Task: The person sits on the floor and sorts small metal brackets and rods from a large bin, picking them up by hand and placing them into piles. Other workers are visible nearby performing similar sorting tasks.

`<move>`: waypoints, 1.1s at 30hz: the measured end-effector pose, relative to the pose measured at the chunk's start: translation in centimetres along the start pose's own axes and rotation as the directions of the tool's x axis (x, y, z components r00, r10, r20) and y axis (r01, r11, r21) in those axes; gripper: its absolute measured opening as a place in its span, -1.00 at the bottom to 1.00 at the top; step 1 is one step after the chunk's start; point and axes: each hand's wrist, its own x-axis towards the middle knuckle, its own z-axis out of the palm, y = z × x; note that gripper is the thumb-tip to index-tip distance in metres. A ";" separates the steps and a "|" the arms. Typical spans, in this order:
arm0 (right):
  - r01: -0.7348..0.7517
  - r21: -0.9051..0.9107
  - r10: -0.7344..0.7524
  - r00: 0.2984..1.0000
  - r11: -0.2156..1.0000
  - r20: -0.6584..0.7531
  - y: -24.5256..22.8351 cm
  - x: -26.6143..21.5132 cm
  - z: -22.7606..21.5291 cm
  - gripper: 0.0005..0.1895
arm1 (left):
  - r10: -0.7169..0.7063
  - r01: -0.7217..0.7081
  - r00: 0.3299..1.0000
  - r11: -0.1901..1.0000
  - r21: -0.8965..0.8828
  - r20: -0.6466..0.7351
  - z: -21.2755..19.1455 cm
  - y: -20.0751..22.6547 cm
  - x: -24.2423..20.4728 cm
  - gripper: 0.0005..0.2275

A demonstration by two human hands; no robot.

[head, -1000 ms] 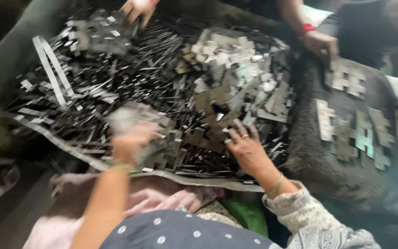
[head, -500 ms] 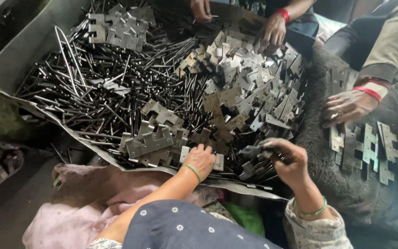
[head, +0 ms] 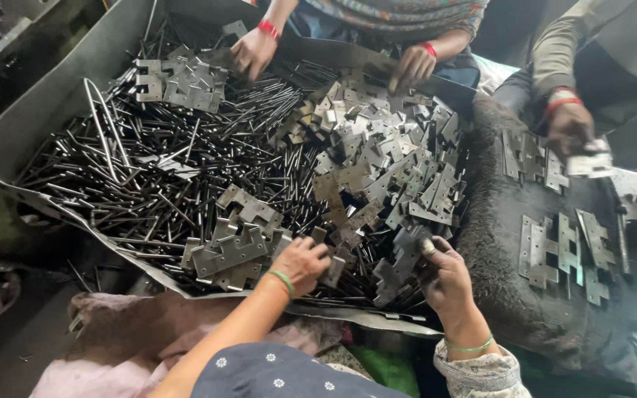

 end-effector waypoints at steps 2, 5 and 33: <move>-0.029 0.051 0.029 1.000 0.998 -0.003 -0.6 0.9 -1.0 -0.83 | -0.008 0.000 0.995 0.997 -0.076 -0.101 -0.8 -1.6 -0.3 -0.63; -0.057 0.052 0.057 0.998 0.997 -0.013 0.0 1.7 -2.0 -0.85 | -0.130 0.057 0.920 0.978 -0.201 -0.370 -1.2 -2.5 -0.5 -0.53; -0.206 0.038 0.206 0.979 0.978 -0.006 1.5 1.0 0.2 -0.73 | -0.666 -0.253 0.683 0.170 -0.952 -0.301 -2.3 -2.3 -2.4 -0.89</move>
